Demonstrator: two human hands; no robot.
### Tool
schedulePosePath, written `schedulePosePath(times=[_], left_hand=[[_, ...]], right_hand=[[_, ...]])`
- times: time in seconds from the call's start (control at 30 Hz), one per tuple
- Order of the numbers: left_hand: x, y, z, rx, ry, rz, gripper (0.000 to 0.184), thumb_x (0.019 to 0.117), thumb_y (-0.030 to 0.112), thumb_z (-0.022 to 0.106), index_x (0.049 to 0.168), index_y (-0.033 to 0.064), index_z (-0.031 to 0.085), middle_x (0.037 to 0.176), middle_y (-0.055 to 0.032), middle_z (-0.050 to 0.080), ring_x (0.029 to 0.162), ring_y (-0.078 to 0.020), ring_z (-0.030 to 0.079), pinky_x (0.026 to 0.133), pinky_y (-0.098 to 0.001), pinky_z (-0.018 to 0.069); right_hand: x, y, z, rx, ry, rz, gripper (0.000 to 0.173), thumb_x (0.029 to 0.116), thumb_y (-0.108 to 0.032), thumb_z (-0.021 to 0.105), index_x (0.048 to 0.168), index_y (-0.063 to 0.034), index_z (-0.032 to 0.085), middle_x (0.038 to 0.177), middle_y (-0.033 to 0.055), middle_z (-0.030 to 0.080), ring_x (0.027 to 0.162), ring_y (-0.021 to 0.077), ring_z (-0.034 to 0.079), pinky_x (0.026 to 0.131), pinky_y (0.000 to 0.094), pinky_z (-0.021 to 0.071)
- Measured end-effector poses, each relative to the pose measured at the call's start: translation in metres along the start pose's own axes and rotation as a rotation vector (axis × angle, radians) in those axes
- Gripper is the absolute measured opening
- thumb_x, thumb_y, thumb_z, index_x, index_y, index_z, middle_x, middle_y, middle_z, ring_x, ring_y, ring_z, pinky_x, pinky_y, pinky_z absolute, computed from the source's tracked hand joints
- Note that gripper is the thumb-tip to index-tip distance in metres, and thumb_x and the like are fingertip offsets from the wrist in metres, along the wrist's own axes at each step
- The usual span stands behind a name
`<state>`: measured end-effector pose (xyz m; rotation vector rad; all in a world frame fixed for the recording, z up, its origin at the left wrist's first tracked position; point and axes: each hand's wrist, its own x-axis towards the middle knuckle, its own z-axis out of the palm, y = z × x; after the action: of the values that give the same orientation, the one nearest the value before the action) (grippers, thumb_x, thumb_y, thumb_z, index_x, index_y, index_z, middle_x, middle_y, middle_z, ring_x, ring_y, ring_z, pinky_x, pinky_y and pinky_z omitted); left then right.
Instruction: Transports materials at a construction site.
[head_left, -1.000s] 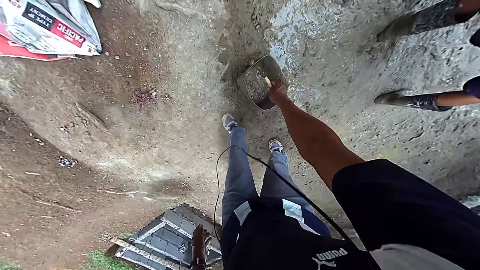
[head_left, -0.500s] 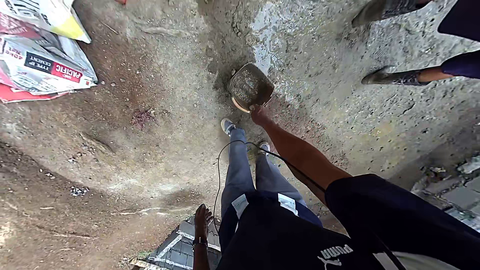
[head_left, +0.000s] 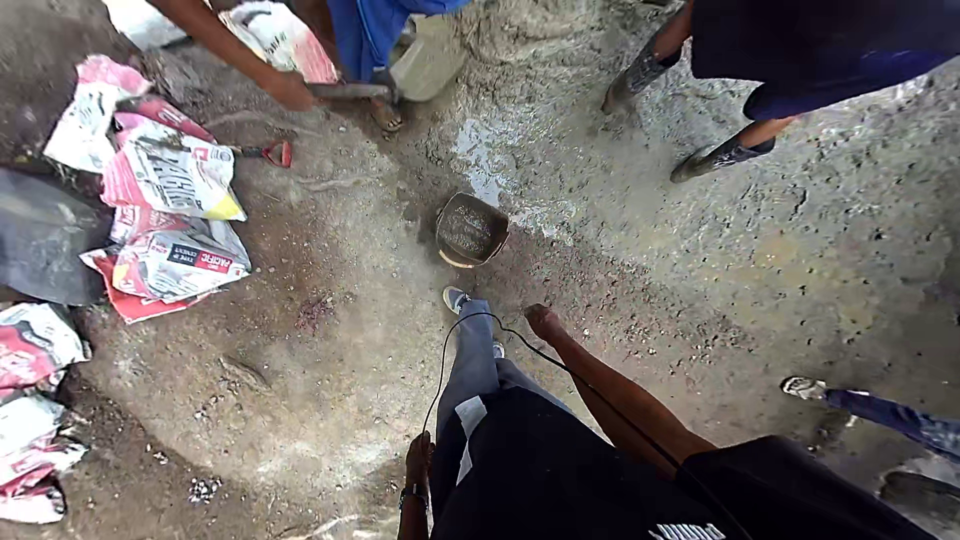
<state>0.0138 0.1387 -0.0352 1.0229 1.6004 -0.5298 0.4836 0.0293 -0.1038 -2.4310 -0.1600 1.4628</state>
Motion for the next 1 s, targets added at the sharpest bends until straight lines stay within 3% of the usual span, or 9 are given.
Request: schedulePosePath(times=[0.1, 0.17, 0.33, 0.47, 0.53, 0.6, 0.77, 0.87, 1.0], left_hand=[[-0.005, -0.009, -0.012, 0.063, 0.019, 0.025, 0.047, 0.1106, 0.036, 0.046, 0.133, -0.0030, 0.061, 0.119, -0.0247, 0.067, 0.109, -0.0341, 0.065, 0.099, -0.0511, 0.0509], [-0.012, -0.018, -0.016, -0.033, 0.048, -0.014, 0.047, 0.1106, 0.037, 0.046, 0.136, -0.0013, 0.058, 0.116, -0.0251, 0.066, 0.102, -0.0344, 0.064, 0.090, -0.0523, 0.0530], [-0.023, -0.050, -0.022, -0.256, 0.087, -0.039, 0.052, 0.1087, 0.038, 0.050, 0.147, 0.0025, 0.048, 0.134, -0.0301, 0.057, 0.111, -0.0414, 0.064, 0.090, -0.0571, 0.0541], [-0.041, -0.057, -0.014, -0.103, 0.096, 0.068, 0.049, 0.1108, 0.036, 0.046, 0.139, -0.0035, 0.055, 0.125, -0.0293, 0.062, 0.108, -0.0385, 0.064, 0.092, -0.0549, 0.0532], [-0.045, -0.059, -0.010, 0.028, 0.092, 0.121, 0.048, 0.1110, 0.035, 0.045, 0.133, -0.0045, 0.060, 0.126, -0.0285, 0.063, 0.116, -0.0397, 0.062, 0.099, -0.0576, 0.0505], [-0.044, -0.062, -0.008, 0.134, 0.077, 0.161, 0.050, 0.1111, 0.038, 0.043, 0.131, -0.0038, 0.063, 0.131, -0.0277, 0.063, 0.123, -0.0400, 0.060, 0.104, -0.0593, 0.0480], [-0.025, -0.063, -0.014, 0.358, 0.084, 0.251, 0.050, 0.1104, 0.040, 0.044, 0.124, -0.0020, 0.068, 0.126, -0.0255, 0.067, 0.120, -0.0385, 0.063, 0.103, -0.0584, 0.0487], [-0.023, -0.053, -0.022, 0.184, 0.056, 0.220, 0.050, 0.1103, 0.038, 0.046, 0.132, -0.0036, 0.061, 0.124, -0.0273, 0.065, 0.113, -0.0382, 0.064, 0.098, -0.0559, 0.0507], [-0.023, -0.034, -0.040, 0.001, 0.021, 0.192, 0.052, 0.1097, 0.038, 0.048, 0.143, -0.0017, 0.051, 0.135, -0.0294, 0.058, 0.117, -0.0401, 0.062, 0.098, -0.0554, 0.0513]], right_hand=[[-0.037, 0.054, -0.001, 0.133, 0.085, 0.011, 0.036, 0.1072, -0.027, 0.050, 0.129, -0.0032, 0.065, 0.126, 0.0217, 0.068, 0.122, 0.0354, 0.064, 0.107, 0.0564, 0.0472], [-0.064, 0.093, 0.004, 0.236, 0.134, 0.036, 0.035, 0.1072, -0.027, 0.052, 0.129, -0.0026, 0.066, 0.125, 0.0229, 0.068, 0.120, 0.0365, 0.064, 0.105, 0.0565, 0.0480], [-0.133, 0.188, 0.028, 0.301, 0.184, 0.126, 0.036, 0.1073, -0.026, 0.052, 0.127, 0.0013, 0.066, 0.123, 0.0271, 0.067, 0.116, 0.0412, 0.064, 0.101, 0.0604, 0.0480], [-0.190, 0.250, 0.057, 0.320, 0.182, 0.189, 0.037, 0.1075, -0.026, 0.053, 0.124, 0.0033, 0.067, 0.122, 0.0288, 0.067, 0.111, 0.0426, 0.066, 0.097, 0.0612, 0.0500], [-0.216, 0.274, 0.074, 0.323, 0.170, 0.215, 0.036, 0.1073, -0.025, 0.053, 0.123, 0.0039, 0.067, 0.120, 0.0288, 0.067, 0.110, 0.0428, 0.066, 0.097, 0.0615, 0.0499], [-0.238, 0.291, 0.092, 0.289, 0.158, 0.230, 0.036, 0.1071, -0.025, 0.053, 0.120, 0.0048, 0.069, 0.121, 0.0294, 0.068, 0.114, 0.0441, 0.065, 0.100, 0.0627, 0.0481], [-0.265, 0.317, 0.134, 0.297, 0.150, 0.253, 0.038, 0.1070, -0.027, 0.053, 0.117, 0.0048, 0.070, 0.121, 0.0283, 0.068, 0.117, 0.0423, 0.064, 0.102, 0.0606, 0.0472], [-0.267, 0.319, 0.154, 0.326, 0.197, 0.258, 0.038, 0.1071, -0.028, 0.052, 0.115, 0.0040, 0.071, 0.121, 0.0278, 0.069, 0.119, 0.0424, 0.063, 0.103, 0.0607, 0.0461], [-0.271, 0.302, 0.166, 0.355, 0.221, 0.247, 0.041, 0.1080, -0.031, 0.049, 0.118, 0.0026, 0.070, 0.124, 0.0263, 0.068, 0.121, 0.0409, 0.063, 0.104, 0.0607, 0.0463]])
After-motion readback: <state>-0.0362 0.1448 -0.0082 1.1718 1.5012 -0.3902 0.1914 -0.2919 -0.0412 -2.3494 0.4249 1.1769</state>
